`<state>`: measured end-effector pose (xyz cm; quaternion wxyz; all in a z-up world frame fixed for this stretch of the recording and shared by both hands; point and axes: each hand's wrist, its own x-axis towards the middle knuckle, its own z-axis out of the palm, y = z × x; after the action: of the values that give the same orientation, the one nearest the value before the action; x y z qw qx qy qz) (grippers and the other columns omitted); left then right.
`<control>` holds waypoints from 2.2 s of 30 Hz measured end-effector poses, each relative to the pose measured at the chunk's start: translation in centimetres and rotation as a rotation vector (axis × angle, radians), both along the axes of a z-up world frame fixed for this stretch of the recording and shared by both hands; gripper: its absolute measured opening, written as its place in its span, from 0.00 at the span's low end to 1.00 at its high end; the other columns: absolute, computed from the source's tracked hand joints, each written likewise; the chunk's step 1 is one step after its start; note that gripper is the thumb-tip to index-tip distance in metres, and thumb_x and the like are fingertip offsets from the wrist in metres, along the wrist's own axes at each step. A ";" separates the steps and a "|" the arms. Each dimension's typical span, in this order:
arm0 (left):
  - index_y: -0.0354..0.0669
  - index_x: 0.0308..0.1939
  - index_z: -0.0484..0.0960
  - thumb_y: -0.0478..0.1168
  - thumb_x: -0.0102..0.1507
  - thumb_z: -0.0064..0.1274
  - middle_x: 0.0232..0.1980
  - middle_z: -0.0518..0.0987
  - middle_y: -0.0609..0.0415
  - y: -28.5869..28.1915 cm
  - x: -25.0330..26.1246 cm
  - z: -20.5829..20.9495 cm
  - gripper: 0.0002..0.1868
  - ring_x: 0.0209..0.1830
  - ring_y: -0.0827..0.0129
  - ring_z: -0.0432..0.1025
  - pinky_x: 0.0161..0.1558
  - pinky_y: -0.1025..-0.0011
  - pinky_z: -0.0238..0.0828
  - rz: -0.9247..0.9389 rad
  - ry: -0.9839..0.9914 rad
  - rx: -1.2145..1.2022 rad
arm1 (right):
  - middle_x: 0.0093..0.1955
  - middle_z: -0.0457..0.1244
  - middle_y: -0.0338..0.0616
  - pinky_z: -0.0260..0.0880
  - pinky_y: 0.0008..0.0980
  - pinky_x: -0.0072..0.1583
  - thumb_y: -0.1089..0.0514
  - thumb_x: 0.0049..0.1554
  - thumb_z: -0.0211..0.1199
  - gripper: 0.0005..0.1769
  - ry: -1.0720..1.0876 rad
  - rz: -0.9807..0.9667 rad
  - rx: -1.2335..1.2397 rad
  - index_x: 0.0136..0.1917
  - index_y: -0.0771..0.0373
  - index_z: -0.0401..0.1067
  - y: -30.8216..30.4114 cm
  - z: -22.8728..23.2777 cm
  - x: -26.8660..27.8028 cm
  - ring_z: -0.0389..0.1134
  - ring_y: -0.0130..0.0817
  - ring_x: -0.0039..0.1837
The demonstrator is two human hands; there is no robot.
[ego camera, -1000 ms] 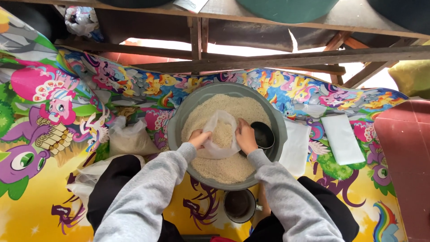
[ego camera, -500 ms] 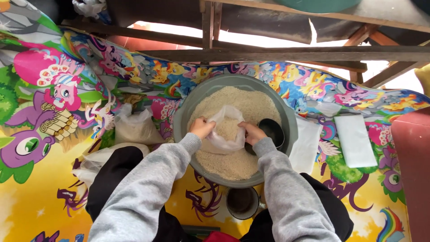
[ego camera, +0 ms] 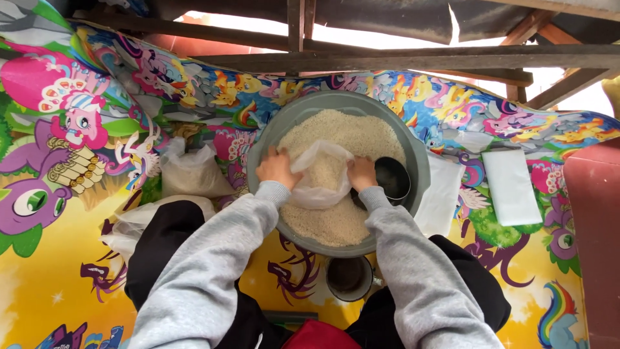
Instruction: Measuring and bagging rice from a large basin into plastic bags and smaller containers using cups and mugs.
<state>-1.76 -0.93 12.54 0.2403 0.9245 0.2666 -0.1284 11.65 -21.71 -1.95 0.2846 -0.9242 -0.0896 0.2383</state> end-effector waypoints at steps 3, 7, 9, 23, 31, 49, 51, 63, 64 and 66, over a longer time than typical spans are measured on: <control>0.40 0.45 0.84 0.49 0.58 0.56 0.46 0.83 0.44 0.6 1.6 -6.0 0.19 0.48 0.46 0.79 0.48 0.51 0.77 -0.128 0.014 0.118 | 0.62 0.60 0.66 0.74 0.56 0.60 0.62 0.64 0.51 0.21 -0.150 0.018 -0.094 0.66 0.77 0.66 0.3 3.0 -1.2 0.66 0.64 0.64; 0.38 0.37 0.85 0.36 0.58 0.52 0.37 0.84 0.43 0.0 2.2 -9.8 0.08 0.41 0.49 0.81 0.42 0.57 0.78 -0.192 -0.014 0.197 | 0.60 0.62 0.68 0.75 0.54 0.59 0.66 0.62 0.52 0.19 -0.166 0.107 -0.067 0.65 0.73 0.63 0.9 7.8 -2.7 0.68 0.64 0.63; 0.34 0.45 0.81 0.36 0.61 0.47 0.41 0.84 0.38 -0.1 2.1 -10.9 0.12 0.44 0.47 0.80 0.45 0.55 0.78 -0.115 -0.027 0.097 | 0.56 0.65 0.69 0.77 0.48 0.53 0.56 0.60 0.63 0.19 -0.144 0.108 -0.047 0.58 0.70 0.66 0.8 7.2 -2.4 0.71 0.60 0.59; 0.42 0.58 0.80 0.45 0.63 0.54 0.56 0.77 0.38 5.0 7.3 -14.4 0.21 0.58 0.49 0.75 0.57 0.57 0.74 0.035 -0.001 -0.182 | 0.36 0.65 0.68 0.77 0.40 0.28 0.64 0.59 0.52 0.14 0.096 -0.234 0.397 0.52 0.75 0.74 -3.1 2.5 3.9 0.71 0.49 0.29; 0.37 0.54 0.82 0.41 0.66 0.50 0.50 0.80 0.35 4.3 10.8 -7.9 0.17 0.51 0.46 0.77 0.48 0.56 0.79 0.042 -0.073 -0.116 | 0.32 0.64 0.68 0.77 0.38 0.27 0.68 0.60 0.50 0.15 0.014 -0.178 0.495 0.56 0.78 0.71 0.1 12.8 -0.1 0.70 0.48 0.27; 0.45 0.48 0.86 0.37 0.65 0.48 0.45 0.81 0.43 5.7 21.4 -12.9 0.12 0.44 0.51 0.79 0.47 0.56 0.81 -0.093 -0.089 0.129 | 0.36 0.65 0.68 0.81 0.45 0.32 0.66 0.60 0.51 0.21 0.078 -0.456 0.627 0.63 0.82 0.64 -1.6 7.1 6.3 0.72 0.52 0.29; 0.48 0.46 0.86 0.38 0.64 0.51 0.43 0.81 0.47 5.6 23.2 -16.4 0.10 0.42 0.56 0.80 0.42 0.62 0.81 -0.105 -0.065 0.310 | 0.39 0.64 0.72 0.80 0.47 0.31 0.65 0.58 0.50 0.23 0.050 -0.485 0.564 0.64 0.82 0.64 -1.2 6.5 6.9 0.71 0.54 0.28; 0.49 0.43 0.85 0.44 0.55 0.64 0.48 0.83 0.47 6.7 19.6 -10.9 0.13 0.53 0.48 0.78 0.50 0.50 0.76 0.236 0.039 -0.075 | 0.45 0.66 0.74 0.82 0.47 0.48 0.63 0.65 0.45 0.29 0.277 -0.459 0.685 0.75 0.81 0.46 -3.0 7.6 6.4 0.75 0.54 0.43; 0.49 0.43 0.85 0.44 0.55 0.64 0.48 0.83 0.47 7.2 19.2 -11.9 0.13 0.53 0.48 0.78 0.50 0.50 0.76 0.233 0.037 -0.075 | 0.45 0.66 0.74 0.82 0.47 0.48 0.63 0.65 0.45 0.29 0.274 -0.462 0.686 0.75 0.81 0.46 -3.0 7.5 6.7 0.75 0.54 0.43; 0.59 0.35 0.87 0.44 0.55 0.62 0.39 0.85 0.53 8.6 18.4 -13.7 0.05 0.47 0.54 0.80 0.45 0.57 0.79 0.269 -0.096 -0.048 | 0.42 0.65 0.72 0.82 0.47 0.42 0.62 0.64 0.49 0.29 0.266 -0.446 0.689 0.74 0.78 0.48 -2.7 7.4 7.1 0.75 0.57 0.40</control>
<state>16.63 7.71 -1.18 0.2901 0.8793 0.3733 -0.0571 18.80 -24.37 5.45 0.6301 -0.7332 0.0754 0.2443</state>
